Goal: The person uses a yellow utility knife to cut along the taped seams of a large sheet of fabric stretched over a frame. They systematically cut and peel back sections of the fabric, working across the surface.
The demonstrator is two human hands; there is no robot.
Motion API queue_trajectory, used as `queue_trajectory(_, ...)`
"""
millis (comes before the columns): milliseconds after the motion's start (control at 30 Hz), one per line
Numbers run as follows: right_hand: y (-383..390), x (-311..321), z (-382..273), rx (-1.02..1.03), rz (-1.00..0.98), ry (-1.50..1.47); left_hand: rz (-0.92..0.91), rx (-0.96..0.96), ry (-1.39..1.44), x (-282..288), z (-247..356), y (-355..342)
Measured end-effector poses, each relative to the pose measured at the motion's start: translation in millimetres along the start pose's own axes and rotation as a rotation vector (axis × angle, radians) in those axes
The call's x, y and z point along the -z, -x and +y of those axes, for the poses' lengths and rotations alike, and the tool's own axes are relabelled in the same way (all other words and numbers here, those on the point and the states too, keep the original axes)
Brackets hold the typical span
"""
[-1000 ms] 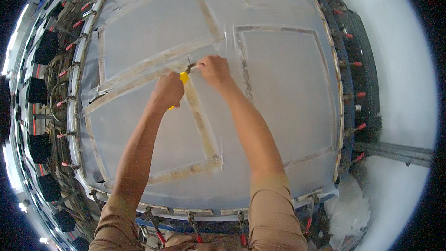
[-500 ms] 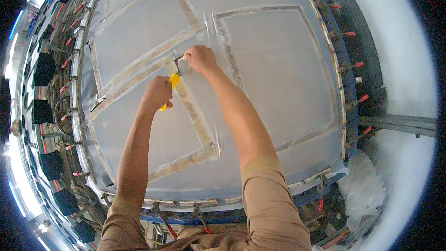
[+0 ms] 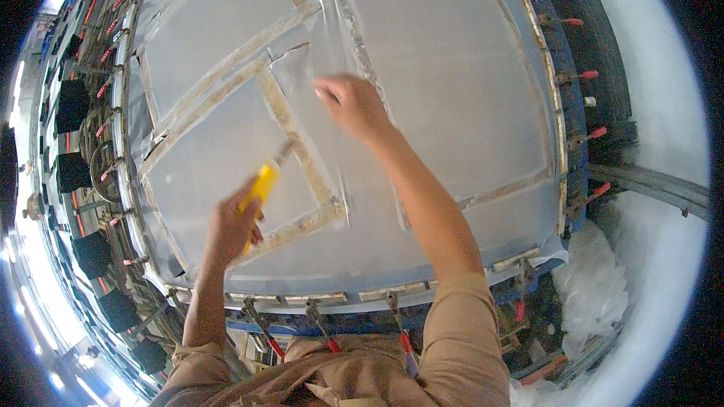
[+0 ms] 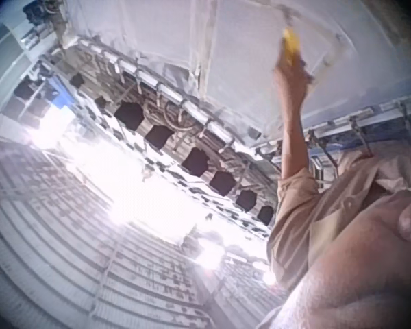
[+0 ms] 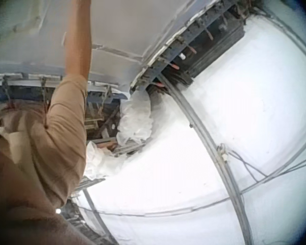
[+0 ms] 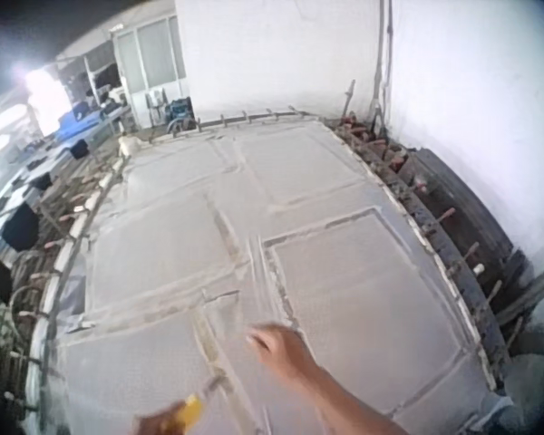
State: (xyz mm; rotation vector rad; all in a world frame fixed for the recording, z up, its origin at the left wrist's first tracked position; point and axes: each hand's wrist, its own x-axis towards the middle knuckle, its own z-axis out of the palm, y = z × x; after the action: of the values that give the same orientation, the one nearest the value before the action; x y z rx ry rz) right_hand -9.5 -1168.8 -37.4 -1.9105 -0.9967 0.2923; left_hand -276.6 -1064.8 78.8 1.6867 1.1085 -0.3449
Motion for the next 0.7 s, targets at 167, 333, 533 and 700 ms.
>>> queue_trajectory(167,133,33,-23,-0.216,-0.035,-0.036,-0.152,-0.034,-0.138,-50,-13,47)
queue_trajectory(333,217,45,-48,-0.384,-0.033,-0.095,-0.010,-0.280,-0.300,-76,-33,43)
queue_trajectory(533,264,40,-52,-0.418,0.019,-0.185,0.121,-0.301,-0.399,-89,-26,28)
queue_trajectory(700,282,43,-52,-0.438,0.035,-0.196,0.123,-0.254,-0.464,-95,1,30)
